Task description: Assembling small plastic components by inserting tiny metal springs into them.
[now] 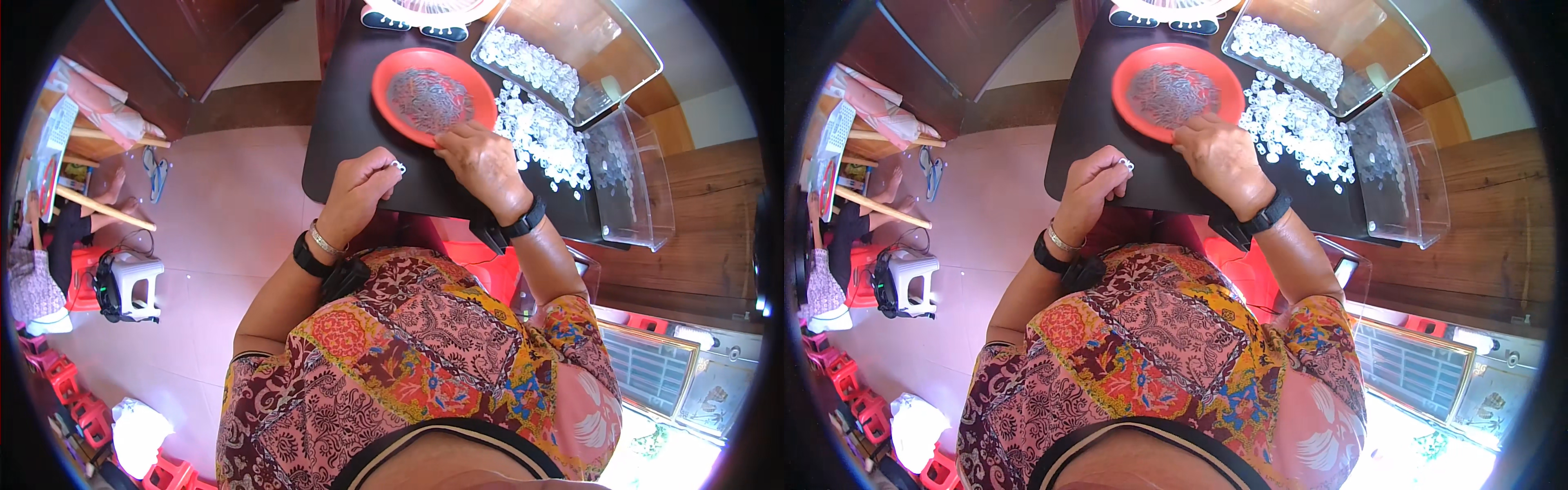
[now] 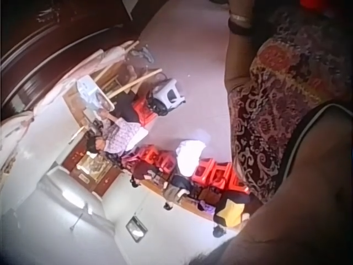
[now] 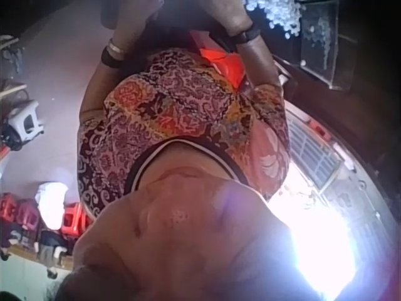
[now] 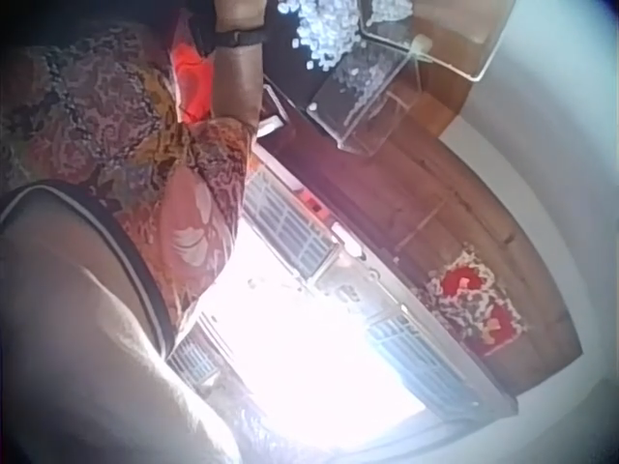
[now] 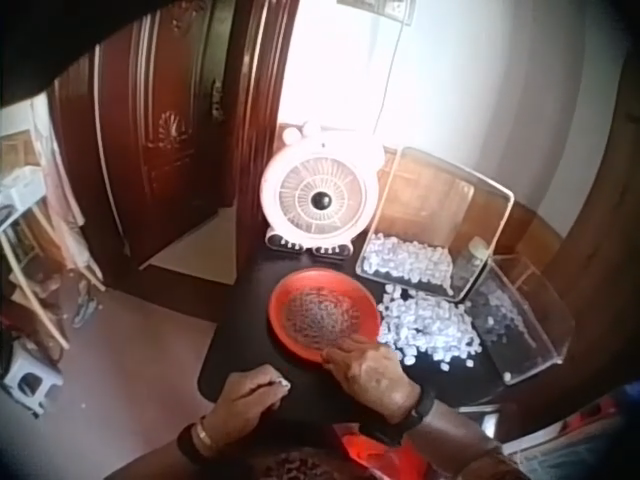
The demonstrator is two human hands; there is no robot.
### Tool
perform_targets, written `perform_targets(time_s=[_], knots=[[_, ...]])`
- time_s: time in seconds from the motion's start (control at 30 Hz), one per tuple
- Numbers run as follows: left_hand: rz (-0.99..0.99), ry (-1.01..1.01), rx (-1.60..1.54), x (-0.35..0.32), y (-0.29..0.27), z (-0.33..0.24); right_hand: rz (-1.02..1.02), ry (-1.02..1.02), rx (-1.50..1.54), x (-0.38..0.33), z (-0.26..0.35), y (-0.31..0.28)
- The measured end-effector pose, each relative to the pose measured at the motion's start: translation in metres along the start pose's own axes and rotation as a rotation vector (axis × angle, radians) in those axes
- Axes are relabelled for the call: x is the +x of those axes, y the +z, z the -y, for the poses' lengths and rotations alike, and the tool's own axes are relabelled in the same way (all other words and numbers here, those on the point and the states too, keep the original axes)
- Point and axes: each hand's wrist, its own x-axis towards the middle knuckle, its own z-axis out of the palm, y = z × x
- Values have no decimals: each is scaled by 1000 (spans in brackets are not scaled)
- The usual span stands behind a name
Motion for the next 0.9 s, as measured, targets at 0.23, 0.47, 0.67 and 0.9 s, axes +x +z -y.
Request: perform_targets(time_s=[0.23,0.47,0.67,0.9], knots=[[-1,1,16,1,-2,1,16,-10,8,0,1,0],[11,-2,30,0,-2,-1,14,2,-11,4,2,-2],[1,19,25,0,-1,2,8,-31,50,1,7,1],[0,11,24,0,-1,1,-29,-46,50,3,7,2]])
